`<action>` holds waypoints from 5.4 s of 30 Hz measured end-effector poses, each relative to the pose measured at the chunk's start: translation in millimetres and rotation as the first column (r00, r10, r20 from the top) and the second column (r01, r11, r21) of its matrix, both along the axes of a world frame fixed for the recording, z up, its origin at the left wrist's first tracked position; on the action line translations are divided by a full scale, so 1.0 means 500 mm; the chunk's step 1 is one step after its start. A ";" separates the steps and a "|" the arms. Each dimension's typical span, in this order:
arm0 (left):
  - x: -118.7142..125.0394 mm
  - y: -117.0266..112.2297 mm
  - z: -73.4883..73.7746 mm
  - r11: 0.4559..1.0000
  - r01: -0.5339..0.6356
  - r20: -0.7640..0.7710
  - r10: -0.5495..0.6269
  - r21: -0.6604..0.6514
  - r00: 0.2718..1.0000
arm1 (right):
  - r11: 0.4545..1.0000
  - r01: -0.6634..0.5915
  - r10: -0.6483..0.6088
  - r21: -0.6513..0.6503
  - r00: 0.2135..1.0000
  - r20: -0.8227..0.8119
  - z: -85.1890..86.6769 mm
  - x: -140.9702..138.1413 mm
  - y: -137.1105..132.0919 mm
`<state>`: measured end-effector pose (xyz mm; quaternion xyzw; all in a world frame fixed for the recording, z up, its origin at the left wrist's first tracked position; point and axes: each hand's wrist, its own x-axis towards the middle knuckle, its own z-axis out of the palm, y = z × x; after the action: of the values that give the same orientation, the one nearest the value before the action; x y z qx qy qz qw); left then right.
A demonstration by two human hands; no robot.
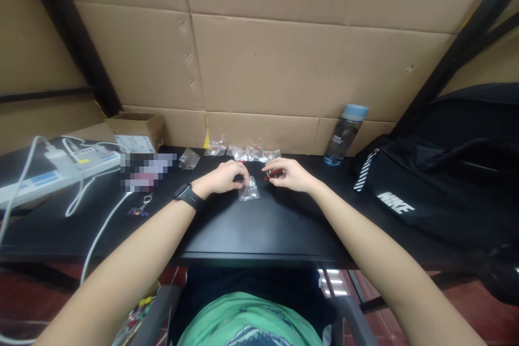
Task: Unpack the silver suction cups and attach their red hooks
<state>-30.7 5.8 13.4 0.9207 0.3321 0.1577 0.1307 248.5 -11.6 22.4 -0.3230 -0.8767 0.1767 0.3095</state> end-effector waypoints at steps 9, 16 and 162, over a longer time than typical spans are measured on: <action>0.013 -0.011 -0.003 1.000 0.017 -0.028 -0.018 -0.015 0.999 | 0.989 0.049 -0.071 0.137 0.985 0.160 -0.007 -0.003 0.004; 0.008 -0.005 -0.012 0.986 0.160 0.105 -0.155 -0.047 0.982 | 0.990 0.044 -0.070 0.134 0.978 0.198 0.010 0.007 -0.001; 0.014 0.027 -0.038 0.993 0.020 0.159 -0.001 -0.115 0.987 | 0.933 -0.034 0.000 -0.359 0.995 -0.096 -0.053 -0.041 0.014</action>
<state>-23.6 19.1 -5.8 0.8979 0.3243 0.2102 0.2107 227.9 -4.7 -3.9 -0.3579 -0.8165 0.3524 0.2846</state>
